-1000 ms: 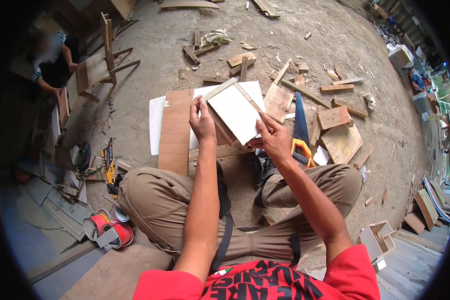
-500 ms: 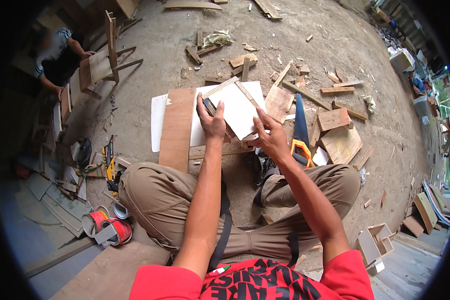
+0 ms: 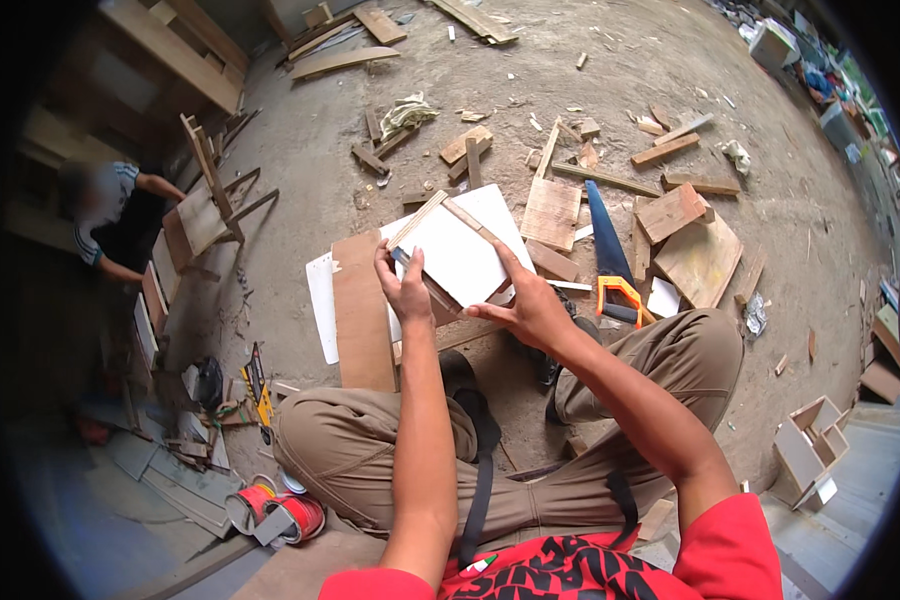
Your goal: The person sits on the floor and assembles a small wooden box by cutting a piece of wood with a hand saw, fitting a white panel into a frame, and tapping the joints with a hammer. The person repeatedly adjusts and inspects the assembled box.
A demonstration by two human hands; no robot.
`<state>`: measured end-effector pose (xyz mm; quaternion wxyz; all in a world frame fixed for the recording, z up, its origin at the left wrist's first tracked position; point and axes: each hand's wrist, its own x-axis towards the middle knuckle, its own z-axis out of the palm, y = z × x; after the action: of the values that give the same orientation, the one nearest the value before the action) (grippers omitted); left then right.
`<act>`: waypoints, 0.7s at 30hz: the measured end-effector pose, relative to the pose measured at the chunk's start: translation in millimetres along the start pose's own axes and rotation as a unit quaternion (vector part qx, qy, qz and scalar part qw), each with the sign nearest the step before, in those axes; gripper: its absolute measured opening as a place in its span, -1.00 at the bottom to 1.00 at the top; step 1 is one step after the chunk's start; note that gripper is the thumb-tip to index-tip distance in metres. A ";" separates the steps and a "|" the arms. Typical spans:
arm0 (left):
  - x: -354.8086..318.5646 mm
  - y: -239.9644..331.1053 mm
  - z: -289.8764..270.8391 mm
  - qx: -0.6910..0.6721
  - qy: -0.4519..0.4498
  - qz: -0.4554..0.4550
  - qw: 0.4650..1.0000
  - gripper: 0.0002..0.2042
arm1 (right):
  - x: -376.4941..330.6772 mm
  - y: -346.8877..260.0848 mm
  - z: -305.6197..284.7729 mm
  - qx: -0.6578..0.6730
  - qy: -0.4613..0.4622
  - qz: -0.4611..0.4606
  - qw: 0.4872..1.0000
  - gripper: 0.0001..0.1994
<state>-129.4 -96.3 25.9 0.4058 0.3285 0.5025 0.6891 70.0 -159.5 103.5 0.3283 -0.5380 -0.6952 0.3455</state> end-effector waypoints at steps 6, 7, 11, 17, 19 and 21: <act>-3.9 8.1 12.0 -0.022 0.006 -0.019 1.000 -0.50 | -8.8 3.7 13.2 0.069 0.040 0.059 0.995 0.17; -3.4 7.9 11.5 -0.026 0.008 -0.024 0.999 -0.51 | -10.7 2.8 15.6 0.072 0.045 0.072 0.994 0.19; -2.7 9.2 13.3 -0.031 0.013 -0.030 0.999 -0.49 | -6.6 6.3 19.3 -0.011 0.094 0.032 0.995 0.25; 2.1 4.4 6.5 -0.028 0.001 -0.035 0.999 -0.50 | -6.2 17.1 27.2 0.032 0.109 -0.042 0.993 0.16; 6.4 2.9 1.7 -0.016 -0.018 -0.022 0.999 -0.49 | -7.7 16.9 30.5 0.034 0.123 -0.043 0.991 0.15; 6.2 3.6 2.3 -0.013 -0.025 -0.022 0.999 -0.49 | -8.4 17.7 33.6 0.036 0.134 -0.044 0.989 0.16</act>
<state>-131.0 -90.4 30.3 0.4375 0.3289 0.4907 0.6779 53.1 -168.7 69.7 0.4524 -0.5360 -0.6554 0.2804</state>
